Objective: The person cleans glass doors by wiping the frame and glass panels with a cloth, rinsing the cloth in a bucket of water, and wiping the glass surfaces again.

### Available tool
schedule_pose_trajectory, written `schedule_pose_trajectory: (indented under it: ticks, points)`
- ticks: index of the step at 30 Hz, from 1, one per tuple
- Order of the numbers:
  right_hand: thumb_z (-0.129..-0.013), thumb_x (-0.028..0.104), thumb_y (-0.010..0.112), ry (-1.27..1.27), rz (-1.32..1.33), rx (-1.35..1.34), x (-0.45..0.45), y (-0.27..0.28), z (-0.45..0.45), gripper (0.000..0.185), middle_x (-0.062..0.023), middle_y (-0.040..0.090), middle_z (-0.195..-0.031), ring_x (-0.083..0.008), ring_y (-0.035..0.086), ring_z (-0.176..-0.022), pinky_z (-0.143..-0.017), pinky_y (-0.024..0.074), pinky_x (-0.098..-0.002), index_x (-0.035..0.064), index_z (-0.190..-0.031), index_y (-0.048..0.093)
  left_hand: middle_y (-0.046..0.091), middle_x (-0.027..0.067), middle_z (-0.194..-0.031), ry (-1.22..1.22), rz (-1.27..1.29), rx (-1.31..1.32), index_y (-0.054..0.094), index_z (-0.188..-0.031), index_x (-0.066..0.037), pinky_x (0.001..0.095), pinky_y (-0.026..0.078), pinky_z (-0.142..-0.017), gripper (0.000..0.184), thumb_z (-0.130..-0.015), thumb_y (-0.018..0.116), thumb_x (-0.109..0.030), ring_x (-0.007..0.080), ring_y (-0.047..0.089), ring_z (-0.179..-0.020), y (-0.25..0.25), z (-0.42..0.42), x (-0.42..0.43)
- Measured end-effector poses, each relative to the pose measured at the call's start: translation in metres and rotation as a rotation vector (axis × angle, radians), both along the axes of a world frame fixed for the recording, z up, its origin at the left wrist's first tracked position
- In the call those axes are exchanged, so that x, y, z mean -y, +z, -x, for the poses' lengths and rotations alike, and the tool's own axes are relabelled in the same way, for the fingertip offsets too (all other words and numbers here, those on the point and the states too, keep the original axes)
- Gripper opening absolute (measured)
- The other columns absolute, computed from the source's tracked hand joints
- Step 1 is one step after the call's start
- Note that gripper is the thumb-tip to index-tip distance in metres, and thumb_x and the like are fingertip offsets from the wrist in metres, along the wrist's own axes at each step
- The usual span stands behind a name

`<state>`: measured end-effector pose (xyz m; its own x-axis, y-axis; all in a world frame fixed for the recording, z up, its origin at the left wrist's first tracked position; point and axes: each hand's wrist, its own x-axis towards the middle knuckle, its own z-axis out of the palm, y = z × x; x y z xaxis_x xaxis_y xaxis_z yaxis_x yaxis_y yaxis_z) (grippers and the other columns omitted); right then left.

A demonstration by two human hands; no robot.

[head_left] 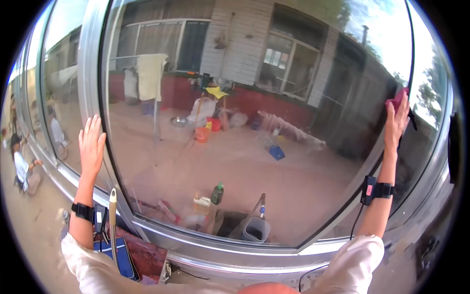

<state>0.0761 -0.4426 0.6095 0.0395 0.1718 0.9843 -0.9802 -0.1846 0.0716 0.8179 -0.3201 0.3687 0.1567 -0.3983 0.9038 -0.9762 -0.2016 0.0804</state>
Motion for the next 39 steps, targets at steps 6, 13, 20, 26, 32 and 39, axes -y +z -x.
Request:
schedule_pose_trajectory:
  ticks: [6,13,20,26,32,39]
  points:
    - [-0.094,0.052,0.032,-0.308,0.166,-0.283,0.069,0.105,-0.02,0.055,-0.0068,0.019,-0.153,-0.0284,0.015,-0.141,-0.108,0.0128,-0.0564,0.0333,-0.146,0.025,0.043,0.006,-0.141,-0.059,0.007,0.025,0.046,-0.133,-0.01,0.0485,0.021,-0.109,0.043,-0.095,0.046,-0.029,0.0251,0.033,-0.134,0.002,-0.007,-0.009]
    - [-0.089,0.056,0.041,0.031,0.278,-0.413,0.017,0.1,-0.399,0.059,-0.0081,0.028,-0.149,-0.0276,0.018,-0.14,-0.107,0.0128,-0.0597,0.0305,-0.141,0.035,0.046,0.0097,-0.137,-0.2,0.015,0.001,0.047,-0.131,-0.008,0.0492,0.022,-0.109,0.043,-0.093,0.048,-0.028,0.0272,0.036,-0.132,-0.009,-0.016,-0.05]
    - [-0.08,0.05,0.054,0.284,0.106,-0.579,-0.016,-0.019,-0.624,0.063,-0.0129,0.033,-0.145,-0.0308,0.019,-0.139,-0.108,0.0125,-0.0598,0.0196,-0.135,0.045,0.048,0.0118,-0.135,-0.292,-0.073,-0.129,0.048,-0.129,-0.005,0.0502,0.023,-0.108,0.043,-0.09,0.051,-0.025,0.0293,0.037,-0.131,-0.07,-0.024,-0.106]
    - [-0.077,0.039,0.063,0.518,-0.163,-0.822,-0.029,-0.132,-0.623,0.065,-0.0114,0.032,-0.146,-0.0281,0.021,-0.139,-0.109,0.0141,-0.056,0.0114,-0.133,0.045,0.046,0.0123,-0.136,-0.211,-0.225,-0.224,0.047,-0.13,-0.004,0.0491,0.021,-0.108,0.043,-0.09,0.05,-0.02,0.03,0.036,-0.131,-0.108,-0.029,-0.137]
    - [-0.076,0.044,0.063,0.481,-0.276,-0.812,-0.033,-0.148,-0.483,0.068,-0.0074,0.029,-0.148,-0.0253,0.021,-0.14,-0.11,0.0134,-0.0542,0.0167,-0.135,0.043,0.045,0.0125,-0.138,-0.076,-0.338,-0.231,0.044,-0.133,-0.004,0.0486,0.021,-0.109,0.042,-0.094,0.044,-0.02,0.0307,0.034,-0.133,-0.165,-0.036,-0.156]
    - [-0.089,0.053,0.046,0.019,0.085,-0.28,-0.012,-0.041,-0.244,0.062,-0.0093,0.029,-0.149,-0.0293,0.022,-0.139,-0.107,0.016,-0.0564,0.0205,-0.141,0.038,0.045,0.0137,-0.136,-0.057,-0.331,-0.294,0.044,-0.133,-0.003,0.0443,0.023,-0.108,0.04,-0.095,0.041,-0.018,0.0312,0.035,-0.132,-0.195,-0.003,-0.138]
